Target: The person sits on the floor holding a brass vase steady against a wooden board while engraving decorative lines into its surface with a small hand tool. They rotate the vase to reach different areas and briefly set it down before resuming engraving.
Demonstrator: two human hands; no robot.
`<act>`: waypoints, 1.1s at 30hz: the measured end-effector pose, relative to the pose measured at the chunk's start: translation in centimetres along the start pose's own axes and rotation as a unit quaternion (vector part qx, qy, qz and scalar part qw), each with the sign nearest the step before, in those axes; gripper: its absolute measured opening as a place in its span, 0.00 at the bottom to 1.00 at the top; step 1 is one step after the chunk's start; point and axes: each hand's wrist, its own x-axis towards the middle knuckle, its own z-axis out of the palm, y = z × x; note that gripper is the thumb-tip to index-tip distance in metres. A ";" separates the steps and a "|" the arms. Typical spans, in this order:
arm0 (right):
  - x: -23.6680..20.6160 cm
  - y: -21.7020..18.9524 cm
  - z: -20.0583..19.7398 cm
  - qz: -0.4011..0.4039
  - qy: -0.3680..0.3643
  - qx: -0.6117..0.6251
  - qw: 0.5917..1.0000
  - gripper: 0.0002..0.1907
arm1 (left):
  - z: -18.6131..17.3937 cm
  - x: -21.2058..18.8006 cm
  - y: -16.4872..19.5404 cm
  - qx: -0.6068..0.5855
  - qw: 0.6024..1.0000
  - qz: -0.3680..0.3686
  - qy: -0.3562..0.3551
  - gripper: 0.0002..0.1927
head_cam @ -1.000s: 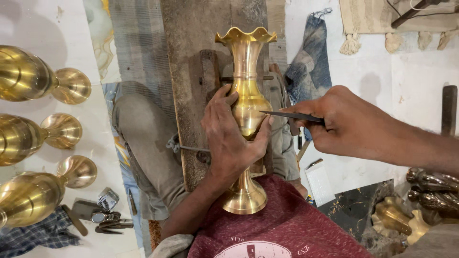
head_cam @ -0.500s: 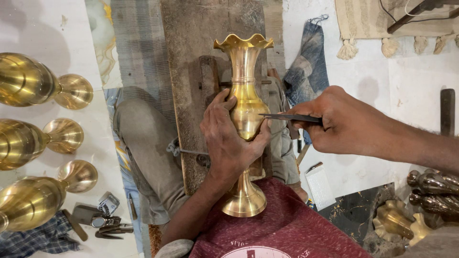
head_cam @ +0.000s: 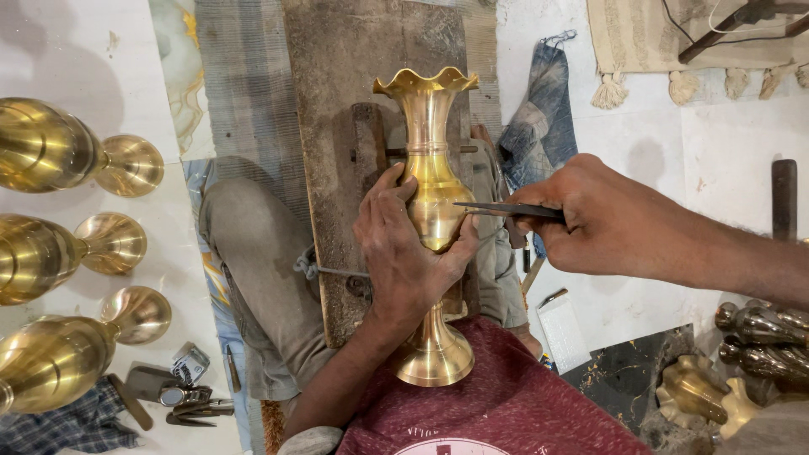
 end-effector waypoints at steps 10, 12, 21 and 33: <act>0.5 0.2 1.8 -0.191 0.076 -0.300 0.932 0.25 | -2.1 0.5 -1.9 -0.033 0.990 0.091 -0.101 0.56; 0.3 0.6 2.6 -0.314 0.086 -0.482 0.814 0.28 | -2.7 0.5 -2.5 -0.044 0.985 0.086 -0.143 0.59; 0.1 3.7 5.0 -0.369 0.128 -0.715 0.580 0.22 | -2.9 0.4 -3.2 -0.058 0.983 0.074 -0.159 0.62; 1.1 7.7 6.9 -0.420 0.269 -0.702 0.508 0.20 | -2.4 0.3 -3.0 -0.043 0.983 0.076 -0.159 0.63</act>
